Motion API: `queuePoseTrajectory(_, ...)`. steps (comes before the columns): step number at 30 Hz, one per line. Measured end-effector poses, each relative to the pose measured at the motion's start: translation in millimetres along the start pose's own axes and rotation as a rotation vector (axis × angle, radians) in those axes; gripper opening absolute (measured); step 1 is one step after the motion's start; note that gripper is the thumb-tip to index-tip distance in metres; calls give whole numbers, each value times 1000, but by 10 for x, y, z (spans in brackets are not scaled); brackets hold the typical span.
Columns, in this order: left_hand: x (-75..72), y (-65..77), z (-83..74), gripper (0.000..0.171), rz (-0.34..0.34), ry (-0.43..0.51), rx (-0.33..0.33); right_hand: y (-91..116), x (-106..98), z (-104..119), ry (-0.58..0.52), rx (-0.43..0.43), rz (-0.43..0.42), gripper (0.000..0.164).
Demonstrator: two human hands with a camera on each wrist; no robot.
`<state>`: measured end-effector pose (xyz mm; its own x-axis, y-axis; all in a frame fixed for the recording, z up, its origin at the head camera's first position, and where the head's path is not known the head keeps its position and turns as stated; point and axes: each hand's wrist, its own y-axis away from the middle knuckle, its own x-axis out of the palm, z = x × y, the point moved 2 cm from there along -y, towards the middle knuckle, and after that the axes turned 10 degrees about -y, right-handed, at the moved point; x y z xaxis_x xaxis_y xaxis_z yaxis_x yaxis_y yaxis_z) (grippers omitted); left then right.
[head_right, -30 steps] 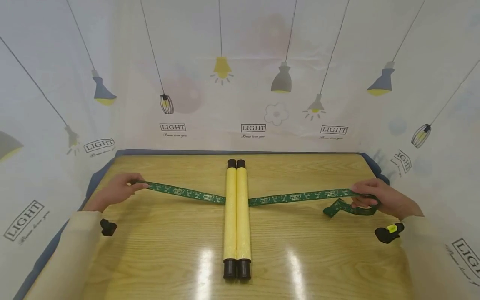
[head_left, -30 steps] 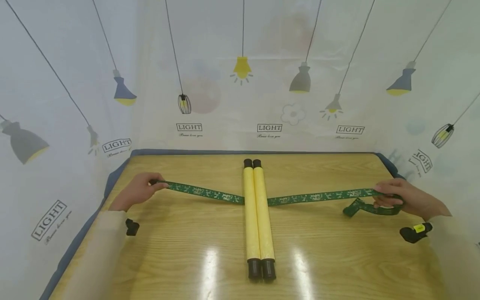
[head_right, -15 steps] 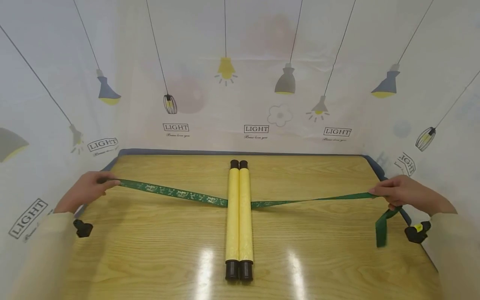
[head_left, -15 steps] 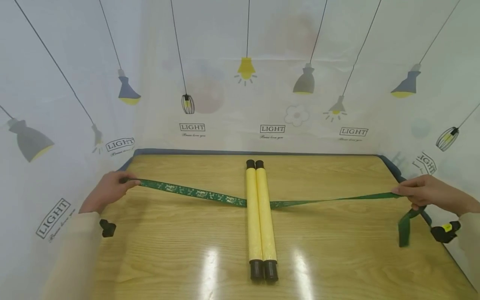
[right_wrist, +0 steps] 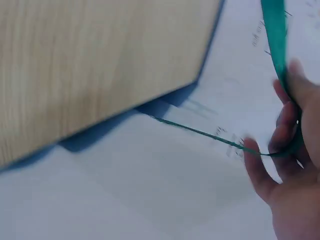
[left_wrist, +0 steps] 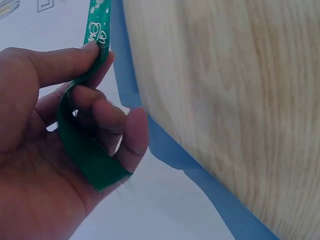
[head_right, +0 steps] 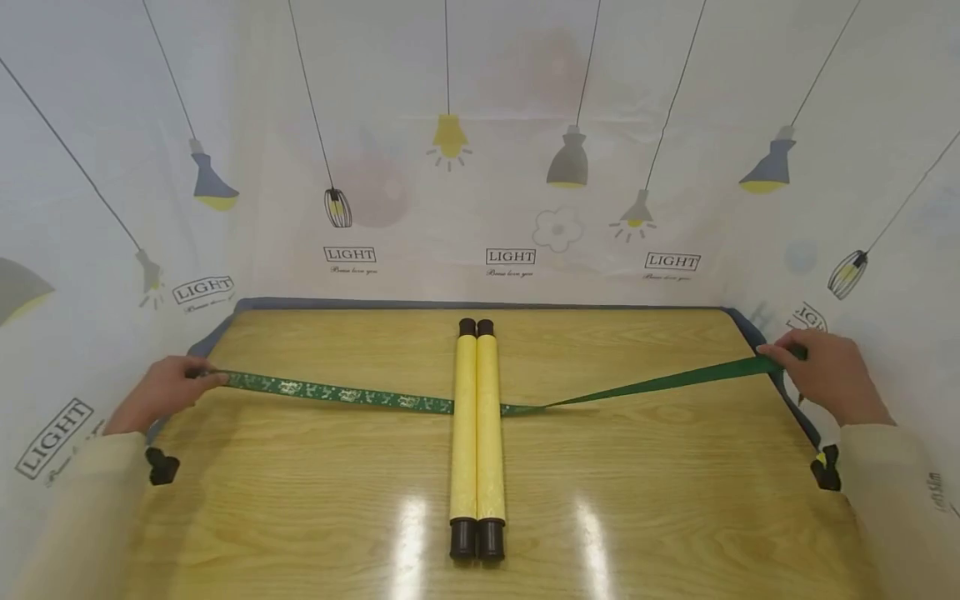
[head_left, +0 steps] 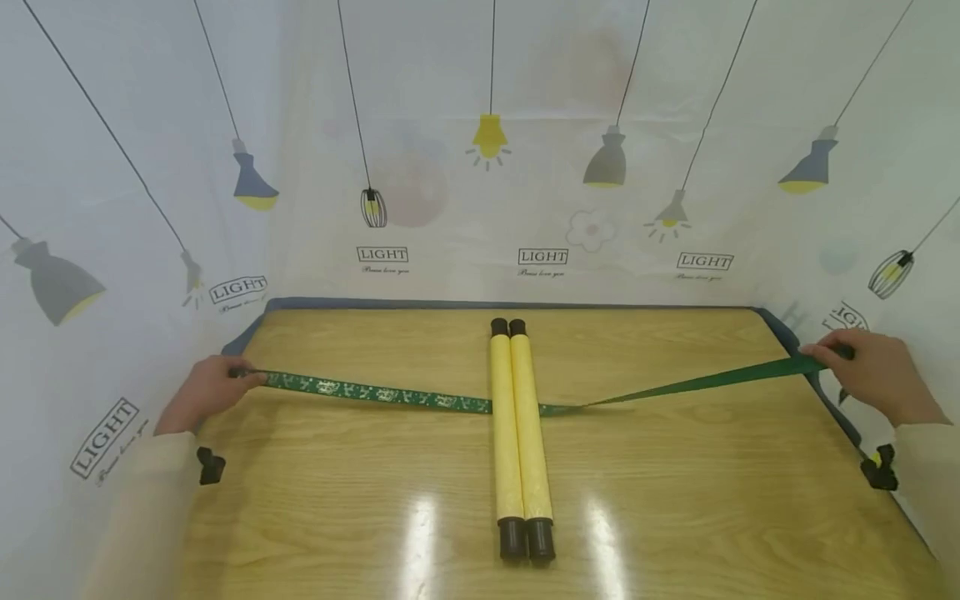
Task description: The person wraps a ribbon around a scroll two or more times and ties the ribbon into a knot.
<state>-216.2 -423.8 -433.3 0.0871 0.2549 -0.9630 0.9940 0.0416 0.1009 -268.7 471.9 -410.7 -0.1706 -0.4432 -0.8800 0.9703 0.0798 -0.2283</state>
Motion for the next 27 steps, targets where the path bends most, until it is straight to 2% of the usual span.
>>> queuePoseTrajectory(3, 67, 26, -10, 46, 62, -9, -26, -44, 129, 20, -22, -32, -40, 52)
queuePoseTrajectory(6, 128, 74, -74, 56, 100, -47, -55, -46, 233, 72, -73, -15, 17, 62)
queuePoseTrajectory(10, 165, 121, -246, 68, 37, -85, -46, 4, 348, 174, -120, 45, 136, 73)
queuePoseTrajectory(13, 183, 149, -444, 69, -37, -73, -9, 35, 422, 266, -127, 58, 176, 75)
queuePoseTrajectory(17, 256, 148, -766, 60, -55, -22, 26, 48, 492, 412, -124, 57, 213, 77)
queuePoseTrajectory(23, 469, 81, -1248, 55, 64, 31, 16, 42, 643, 713, -108, 46, 285, 78)
queuePoseTrajectory(27, 639, 55, -1539, 57, 131, 46, 9, 69, 756, 938, -93, 33, 309, 71)
